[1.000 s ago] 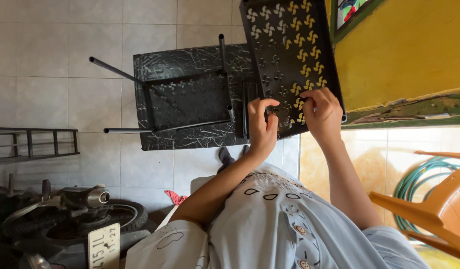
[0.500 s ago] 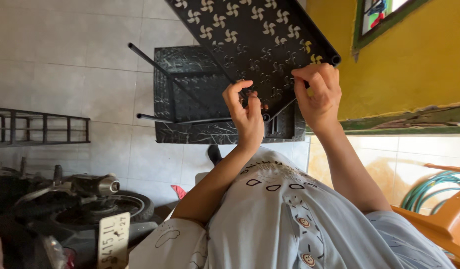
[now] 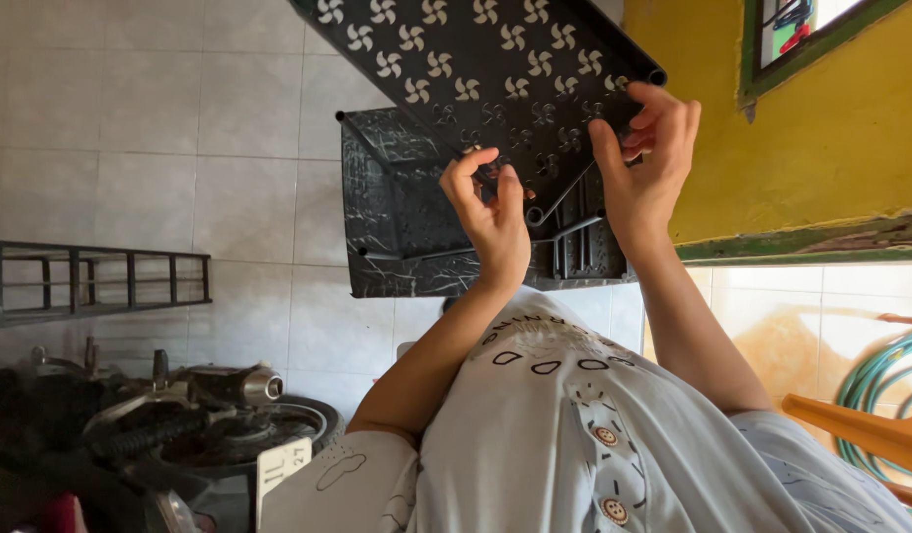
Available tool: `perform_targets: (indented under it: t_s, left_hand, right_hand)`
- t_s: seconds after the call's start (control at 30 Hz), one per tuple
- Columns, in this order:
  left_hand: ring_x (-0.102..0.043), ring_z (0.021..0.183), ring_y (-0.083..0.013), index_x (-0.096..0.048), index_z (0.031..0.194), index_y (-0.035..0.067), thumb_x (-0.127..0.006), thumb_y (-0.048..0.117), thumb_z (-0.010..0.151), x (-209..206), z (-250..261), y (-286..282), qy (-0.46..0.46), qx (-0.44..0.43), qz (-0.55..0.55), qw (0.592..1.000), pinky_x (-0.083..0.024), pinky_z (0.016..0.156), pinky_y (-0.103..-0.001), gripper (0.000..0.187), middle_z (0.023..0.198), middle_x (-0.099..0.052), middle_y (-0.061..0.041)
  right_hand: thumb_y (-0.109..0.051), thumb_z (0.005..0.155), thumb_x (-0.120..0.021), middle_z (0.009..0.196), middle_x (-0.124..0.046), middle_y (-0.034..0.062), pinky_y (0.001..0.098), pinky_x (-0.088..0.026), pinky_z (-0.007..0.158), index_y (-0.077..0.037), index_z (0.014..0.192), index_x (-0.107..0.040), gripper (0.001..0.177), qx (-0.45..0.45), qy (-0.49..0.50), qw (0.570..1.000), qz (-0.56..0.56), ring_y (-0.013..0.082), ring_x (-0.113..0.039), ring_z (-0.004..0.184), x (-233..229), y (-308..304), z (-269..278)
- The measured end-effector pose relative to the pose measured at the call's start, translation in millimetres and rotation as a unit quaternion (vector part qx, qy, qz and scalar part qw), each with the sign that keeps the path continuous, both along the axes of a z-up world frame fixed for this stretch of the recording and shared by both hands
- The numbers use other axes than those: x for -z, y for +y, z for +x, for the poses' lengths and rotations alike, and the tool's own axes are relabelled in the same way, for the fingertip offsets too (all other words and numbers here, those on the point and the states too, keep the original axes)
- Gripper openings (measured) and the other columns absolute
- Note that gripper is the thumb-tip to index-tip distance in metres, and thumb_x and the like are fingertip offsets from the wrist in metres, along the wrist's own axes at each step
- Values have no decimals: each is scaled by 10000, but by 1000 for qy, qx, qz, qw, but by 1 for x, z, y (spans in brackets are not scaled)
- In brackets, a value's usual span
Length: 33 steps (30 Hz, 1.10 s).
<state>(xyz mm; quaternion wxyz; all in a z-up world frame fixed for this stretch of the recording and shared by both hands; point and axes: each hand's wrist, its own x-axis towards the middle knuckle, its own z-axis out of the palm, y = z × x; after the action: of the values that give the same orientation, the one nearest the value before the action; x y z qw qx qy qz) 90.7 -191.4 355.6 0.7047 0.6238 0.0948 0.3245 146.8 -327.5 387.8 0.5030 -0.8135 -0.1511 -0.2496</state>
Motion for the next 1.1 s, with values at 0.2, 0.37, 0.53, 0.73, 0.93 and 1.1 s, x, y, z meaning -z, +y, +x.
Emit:
perform_targets:
  t_s: [0.2,0.37,0.53,0.73,0.93,1.1]
  left_hand:
    - [-545,1040,-102,-495,1302,55,-639,-3,1026,2,0,15,-8,23,-18,1000,-574,781,-222,317,1317,-352,-66]
    - [-547,1043,-104,-487,1276,56,-662,7,1001,5,-5,26,12,42,-9,999,-580,750,-221,329,1303,-348,-75]
    - [-535,1137,-148,-425,1391,84,-703,30,994,7,-19,36,15,78,17,997,-593,807,-237,487,1376,-323,-94]
    - [-462,1352,-225,-180,1645,138,-589,227,1087,10,-27,75,-21,34,-45,998,-478,1085,-357,698,1628,-294,-157]
    - [-287,1592,-275,-317,1612,89,-529,250,1159,-20,-24,145,38,-127,133,982,-255,1343,-517,525,1724,-243,-130]
    - [-461,1484,-283,-521,1521,152,-541,242,1173,-38,6,163,57,-122,329,935,-349,1270,-473,360,1591,-448,-103]
  right_hand:
    - [-46,1042,-745,1128,-506,22,261,-604,702,-115,1589,-257,737,-72,175,941,279,110,-615,949,16,24,3]
    - [-32,1019,-671,1136,-576,64,265,-626,727,-96,1607,-256,723,-50,255,907,332,114,-649,970,15,42,2]
    - [24,1022,-573,1165,-639,109,228,-533,703,-69,1629,-278,681,-87,241,874,413,129,-641,924,25,48,1]
    - [66,962,-516,1091,-661,98,276,-575,774,-23,1603,-374,662,-71,221,883,409,141,-653,913,27,24,21]
    - [56,967,-491,1247,-699,147,267,-562,931,52,1597,-420,634,-113,220,894,374,141,-671,1028,24,-11,41]
    - [44,955,-506,1252,-711,139,248,-562,940,71,1551,-459,598,-109,256,903,327,132,-687,1055,24,-21,48]
